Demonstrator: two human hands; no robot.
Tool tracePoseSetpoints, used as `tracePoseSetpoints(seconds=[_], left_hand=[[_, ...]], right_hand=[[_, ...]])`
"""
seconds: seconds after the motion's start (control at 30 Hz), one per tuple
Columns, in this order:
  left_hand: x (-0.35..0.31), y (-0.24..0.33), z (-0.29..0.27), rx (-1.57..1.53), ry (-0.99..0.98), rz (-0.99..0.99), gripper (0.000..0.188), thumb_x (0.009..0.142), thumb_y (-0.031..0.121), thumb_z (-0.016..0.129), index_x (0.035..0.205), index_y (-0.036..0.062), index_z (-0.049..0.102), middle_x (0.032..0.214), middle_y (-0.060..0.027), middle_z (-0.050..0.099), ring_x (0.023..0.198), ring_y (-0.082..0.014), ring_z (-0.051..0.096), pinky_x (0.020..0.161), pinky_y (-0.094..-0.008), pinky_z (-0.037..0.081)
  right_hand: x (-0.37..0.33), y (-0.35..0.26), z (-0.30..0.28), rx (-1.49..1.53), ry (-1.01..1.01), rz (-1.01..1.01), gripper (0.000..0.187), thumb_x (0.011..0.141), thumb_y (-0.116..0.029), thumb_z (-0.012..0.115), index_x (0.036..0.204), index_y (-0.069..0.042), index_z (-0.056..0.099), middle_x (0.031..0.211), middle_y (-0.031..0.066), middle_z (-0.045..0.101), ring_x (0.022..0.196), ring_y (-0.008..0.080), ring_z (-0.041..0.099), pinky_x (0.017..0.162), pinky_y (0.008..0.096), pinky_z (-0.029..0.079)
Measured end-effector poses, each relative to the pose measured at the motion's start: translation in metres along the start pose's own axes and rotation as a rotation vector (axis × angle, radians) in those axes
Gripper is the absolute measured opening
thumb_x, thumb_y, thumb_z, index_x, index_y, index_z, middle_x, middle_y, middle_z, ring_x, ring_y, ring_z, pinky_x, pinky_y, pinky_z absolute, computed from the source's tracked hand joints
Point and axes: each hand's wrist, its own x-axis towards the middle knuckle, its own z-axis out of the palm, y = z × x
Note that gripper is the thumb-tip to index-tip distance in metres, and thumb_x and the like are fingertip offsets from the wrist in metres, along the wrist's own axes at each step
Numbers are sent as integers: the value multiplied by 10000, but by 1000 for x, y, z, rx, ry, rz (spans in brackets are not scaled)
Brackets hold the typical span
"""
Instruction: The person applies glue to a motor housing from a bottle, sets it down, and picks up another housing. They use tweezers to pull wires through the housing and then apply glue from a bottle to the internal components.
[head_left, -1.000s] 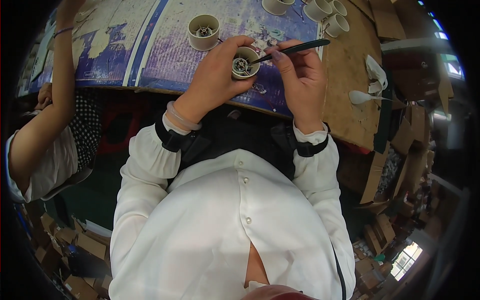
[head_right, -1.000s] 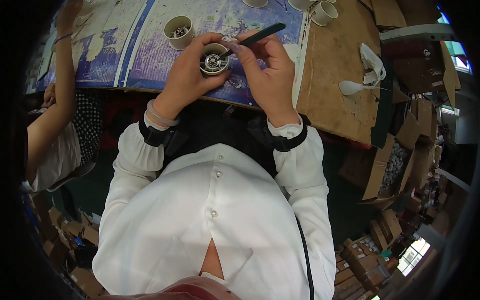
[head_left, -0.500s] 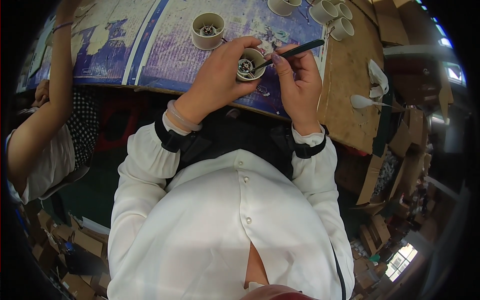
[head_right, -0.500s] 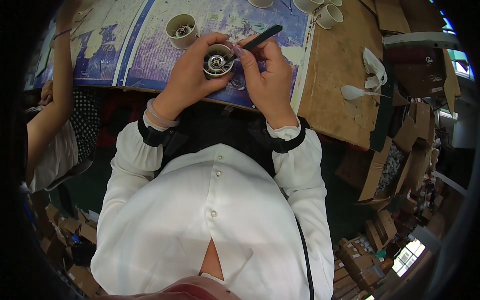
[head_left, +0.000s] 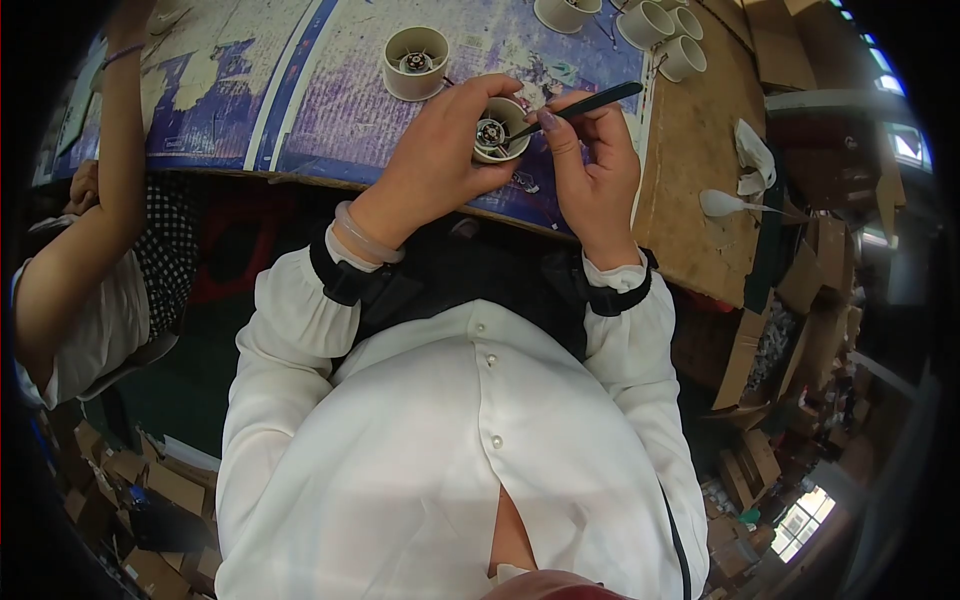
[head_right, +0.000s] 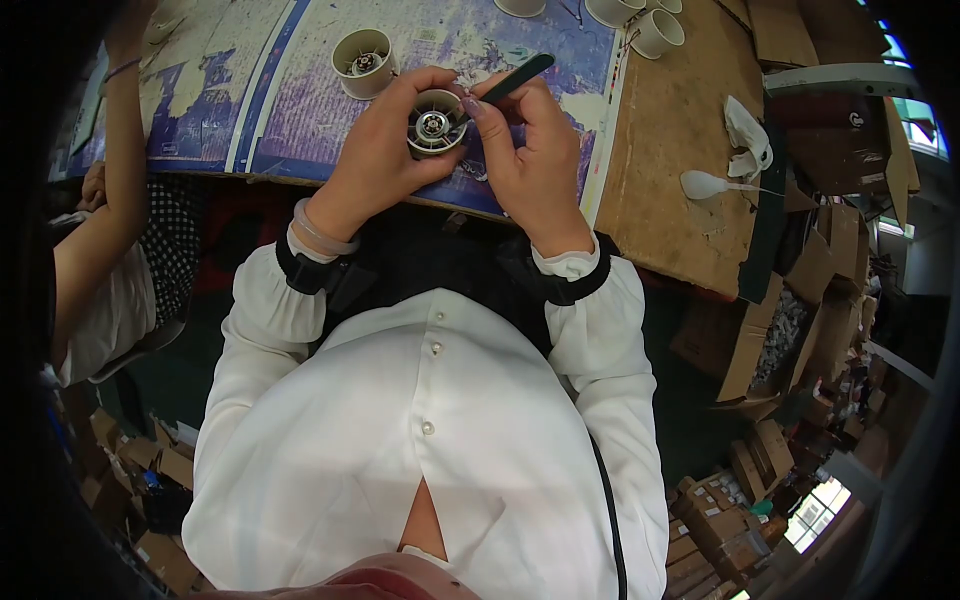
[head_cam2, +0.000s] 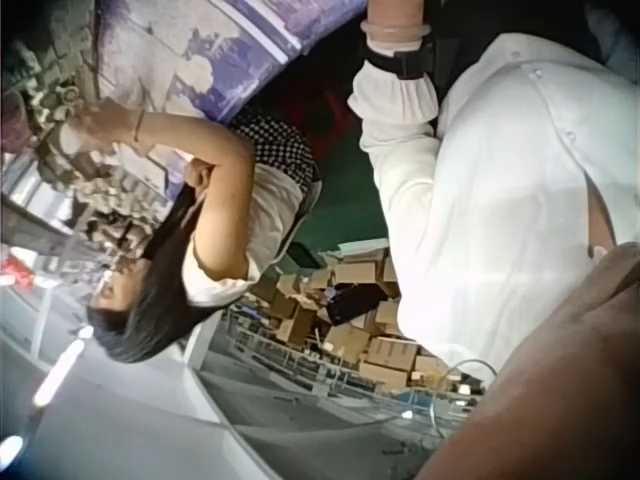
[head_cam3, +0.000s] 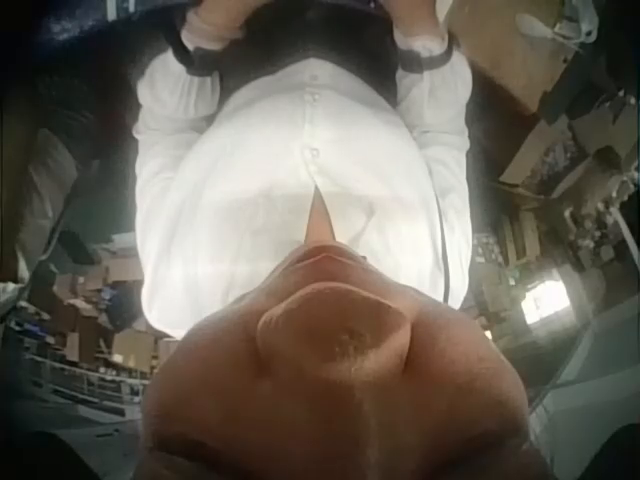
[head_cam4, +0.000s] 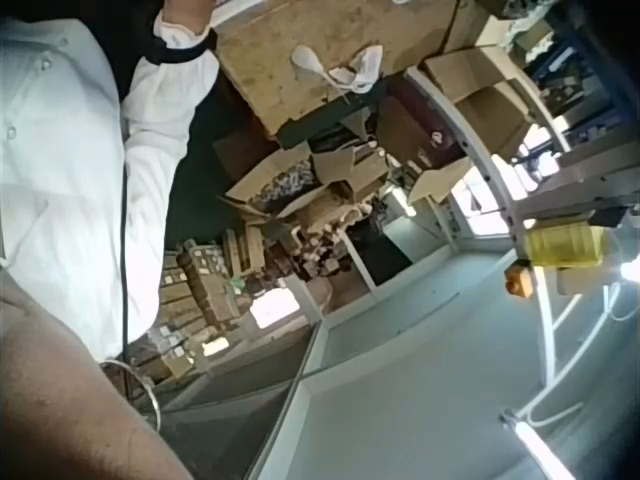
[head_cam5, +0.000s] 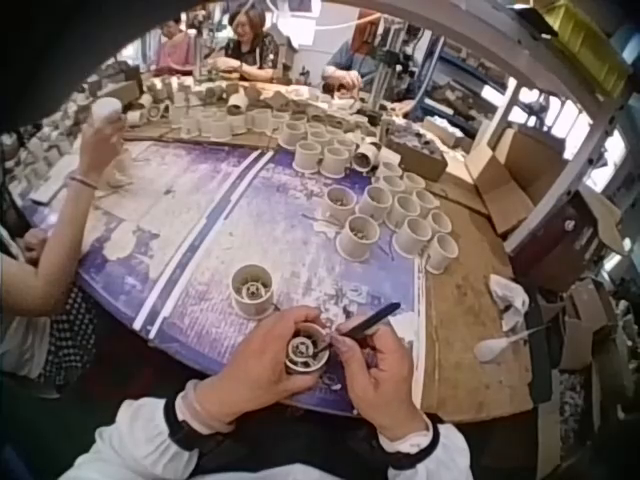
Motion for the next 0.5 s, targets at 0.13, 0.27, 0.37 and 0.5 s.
tracePoseSetpoints(seconds=[0.13,0.27,0.37,0.5], left_hand=[[0,0,0,1,-1,1,617,693,80,786,1243,46,508,1140,-136,612,1027,-336,602,873,-401,487],[0,0,0,1,-1,-2,615,691,78,785,1239,45,509,1141,-135,611,1027,-336,601,874,-402,486],[0,0,0,-2,-4,-12,613,690,77,785,1237,45,509,1142,-134,611,1029,-336,601,876,-402,485],[0,-1,0,-22,-6,-18,614,690,75,783,1238,44,508,1144,-132,611,1033,-337,599,883,-404,480]], right_hand=[[-3,-3,2,105,53,70,118,980,-60,578,1082,-6,551,982,70,654,926,126,634,842,248,483],[-2,1,1,84,30,37,113,980,-65,580,1073,-7,551,983,70,652,924,126,633,839,248,485],[0,0,1,41,16,18,114,979,-66,582,1073,-7,553,982,71,651,924,126,634,831,244,487],[0,1,1,-15,3,-20,116,977,-63,585,1073,-7,554,979,71,652,921,130,638,826,243,489]])
